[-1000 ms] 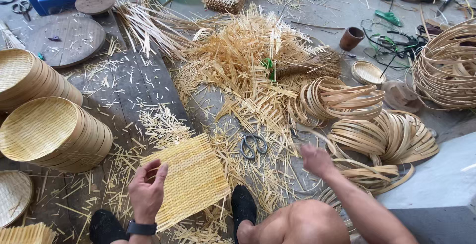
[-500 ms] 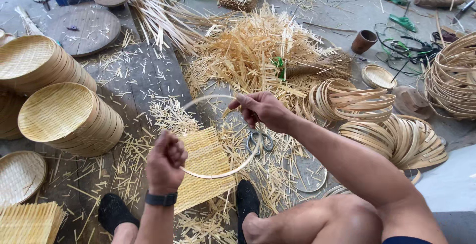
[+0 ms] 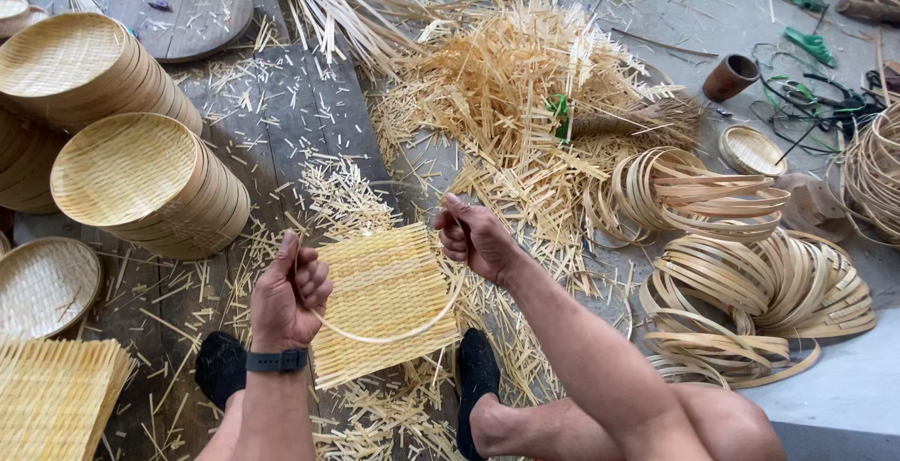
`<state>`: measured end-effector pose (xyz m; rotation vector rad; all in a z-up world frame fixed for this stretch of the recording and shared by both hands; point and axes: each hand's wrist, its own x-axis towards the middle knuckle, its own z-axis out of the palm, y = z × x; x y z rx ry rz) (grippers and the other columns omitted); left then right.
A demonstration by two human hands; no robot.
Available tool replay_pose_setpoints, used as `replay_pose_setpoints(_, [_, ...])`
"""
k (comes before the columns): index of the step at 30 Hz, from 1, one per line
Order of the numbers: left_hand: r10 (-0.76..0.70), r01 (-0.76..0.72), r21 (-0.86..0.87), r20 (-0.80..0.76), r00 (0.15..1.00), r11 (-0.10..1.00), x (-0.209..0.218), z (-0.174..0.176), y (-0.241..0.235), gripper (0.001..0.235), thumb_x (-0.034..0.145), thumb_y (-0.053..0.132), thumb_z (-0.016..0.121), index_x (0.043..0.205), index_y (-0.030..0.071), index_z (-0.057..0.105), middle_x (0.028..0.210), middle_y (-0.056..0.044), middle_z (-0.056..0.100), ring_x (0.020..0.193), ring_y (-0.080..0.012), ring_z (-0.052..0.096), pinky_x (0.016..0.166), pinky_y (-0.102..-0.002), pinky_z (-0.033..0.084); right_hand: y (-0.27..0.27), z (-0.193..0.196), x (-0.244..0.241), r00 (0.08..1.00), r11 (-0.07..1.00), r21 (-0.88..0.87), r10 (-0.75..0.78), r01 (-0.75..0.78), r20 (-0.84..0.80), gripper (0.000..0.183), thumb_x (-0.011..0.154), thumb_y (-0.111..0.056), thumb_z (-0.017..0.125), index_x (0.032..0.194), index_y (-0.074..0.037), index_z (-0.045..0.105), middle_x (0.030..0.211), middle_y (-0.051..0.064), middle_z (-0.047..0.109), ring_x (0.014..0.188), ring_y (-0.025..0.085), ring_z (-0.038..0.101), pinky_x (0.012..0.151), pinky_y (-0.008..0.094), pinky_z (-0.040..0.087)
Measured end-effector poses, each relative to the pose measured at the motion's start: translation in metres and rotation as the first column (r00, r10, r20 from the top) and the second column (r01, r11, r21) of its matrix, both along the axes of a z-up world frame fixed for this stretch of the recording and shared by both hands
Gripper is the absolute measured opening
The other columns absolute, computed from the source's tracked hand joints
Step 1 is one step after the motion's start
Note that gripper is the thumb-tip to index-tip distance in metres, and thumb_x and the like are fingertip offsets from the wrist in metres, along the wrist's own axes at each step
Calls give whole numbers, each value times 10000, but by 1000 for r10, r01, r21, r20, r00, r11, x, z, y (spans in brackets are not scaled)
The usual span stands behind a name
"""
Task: The person sits on the floor and repeatedly trims the excess woven bamboo strips from the edges of a round basket using shears. The person holds the basket steady with one hand while cutting the protruding strips flush with the rim, then stacks the finished basket with others.
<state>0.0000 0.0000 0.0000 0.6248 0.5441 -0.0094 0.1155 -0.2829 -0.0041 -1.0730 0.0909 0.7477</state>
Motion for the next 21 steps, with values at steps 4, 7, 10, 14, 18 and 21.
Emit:
replay_pose_setpoints(4, [113,-116,-66,-47,992,991,-9,-20,-12,394,1019,353,602,715,105,566,516,43,391,423,-78,323,392,-230,279,11,-29,-10,993,988,107,-109,114,-53,391,1025,-391,601,761,-103,582,515,-81,300,418,63,265,361,232,236])
replay_pose_setpoints(7, [136,-138,-121,-20,990,983,-7,-47,-4,447,1020,341,643,656,128,494,482,47,332,397,-80,284,363,-249,241,11,-52,-6,997,993,91,-71,74,-40,376,1027,-380,612,775,-104,570,517,-77,332,406,68,284,361,233,262])
replay_pose_setpoints(10, [119,-124,-77,-58,991,989,-5,-82,15,393,1015,348,652,708,139,525,494,55,337,407,-75,285,363,-249,227,8,-74,-11,999,999,42,-19,20,-37,306,1009,-334,615,907,-48,647,590,-46,488,477,85,456,450,240,414])
replay_pose_setpoints(14, [182,-170,92,-143,973,981,-5,-128,29,174,912,261,675,906,99,612,556,40,453,466,-108,473,415,-268,359,12,-95,-8,964,909,-409,31,83,265,223,890,-110,741,1075,-32,644,804,39,748,666,107,689,556,250,570])
replay_pose_setpoints(18, [199,-49,574,-201,959,817,-23,-192,30,198,809,61,722,1001,43,680,741,-3,697,601,-131,652,541,-302,536,22,-131,-19,964,719,-684,79,120,252,170,880,-86,771,1026,-8,731,849,77,744,691,133,681,578,286,586])
replay_pose_setpoints(21, [188,111,911,-200,962,398,-38,-232,32,205,824,49,763,1026,50,798,852,-39,773,730,-149,721,707,-314,591,31,-159,-29,922,576,-799,189,174,337,182,828,-100,797,988,-21,758,836,91,748,704,157,704,638,320,599])
